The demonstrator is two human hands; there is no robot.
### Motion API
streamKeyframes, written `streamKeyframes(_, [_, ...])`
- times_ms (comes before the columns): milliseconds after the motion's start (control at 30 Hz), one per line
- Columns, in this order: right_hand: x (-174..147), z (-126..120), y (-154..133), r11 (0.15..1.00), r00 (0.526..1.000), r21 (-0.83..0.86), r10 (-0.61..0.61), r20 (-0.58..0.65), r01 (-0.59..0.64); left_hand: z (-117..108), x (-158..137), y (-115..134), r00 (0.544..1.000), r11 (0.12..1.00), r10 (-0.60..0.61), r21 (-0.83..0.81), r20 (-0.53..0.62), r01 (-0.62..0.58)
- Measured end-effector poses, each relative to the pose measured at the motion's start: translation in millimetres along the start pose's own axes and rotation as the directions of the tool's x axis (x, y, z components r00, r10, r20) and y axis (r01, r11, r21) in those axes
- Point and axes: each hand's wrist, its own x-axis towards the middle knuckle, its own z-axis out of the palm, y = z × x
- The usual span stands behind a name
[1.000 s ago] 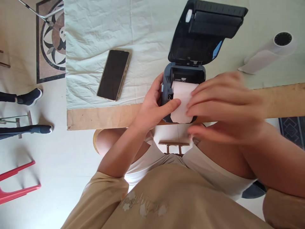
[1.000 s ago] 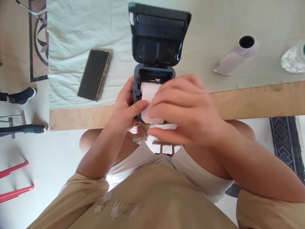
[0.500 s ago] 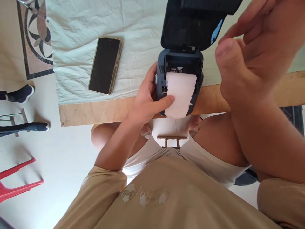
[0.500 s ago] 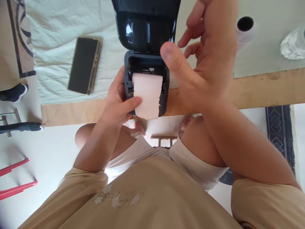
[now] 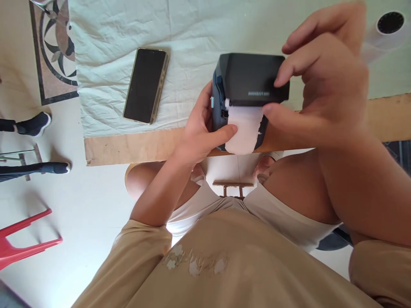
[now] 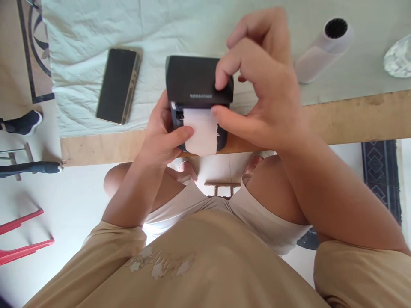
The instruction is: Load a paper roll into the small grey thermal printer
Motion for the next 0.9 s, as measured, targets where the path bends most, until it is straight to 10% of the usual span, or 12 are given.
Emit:
streamKeyframes(200, [-13, 6, -3, 0.942, 0.973, 0.265, 0.171, 0.156, -0.208, 1, -5, 2, 0.998, 0.999, 0.037, -0.039, 0.051, -0.035])
streamKeyframes(400, [-15, 11, 1, 0.614, 0.841, 0.578, 0.351, 0.411, -0.538, 27, -16, 28, 0.998, 0.993, -0.040, -0.114, -0.050, 0.034])
streamKeyframes(567, [-16, 17, 10, 0.624, 0.844, 0.574, 0.326, 0.426, -0.531, 36, -18, 40, 0.981, 0.989, -0.023, -0.146, -0.191, -0.006])
streamKeyframes(900, [-14, 19, 12, 0.646, 0.858, 0.567, 0.348, 0.377, -0.511, 20, -13, 40, 0.997, 0.978, -0.064, -0.200, -0.033, 0.056])
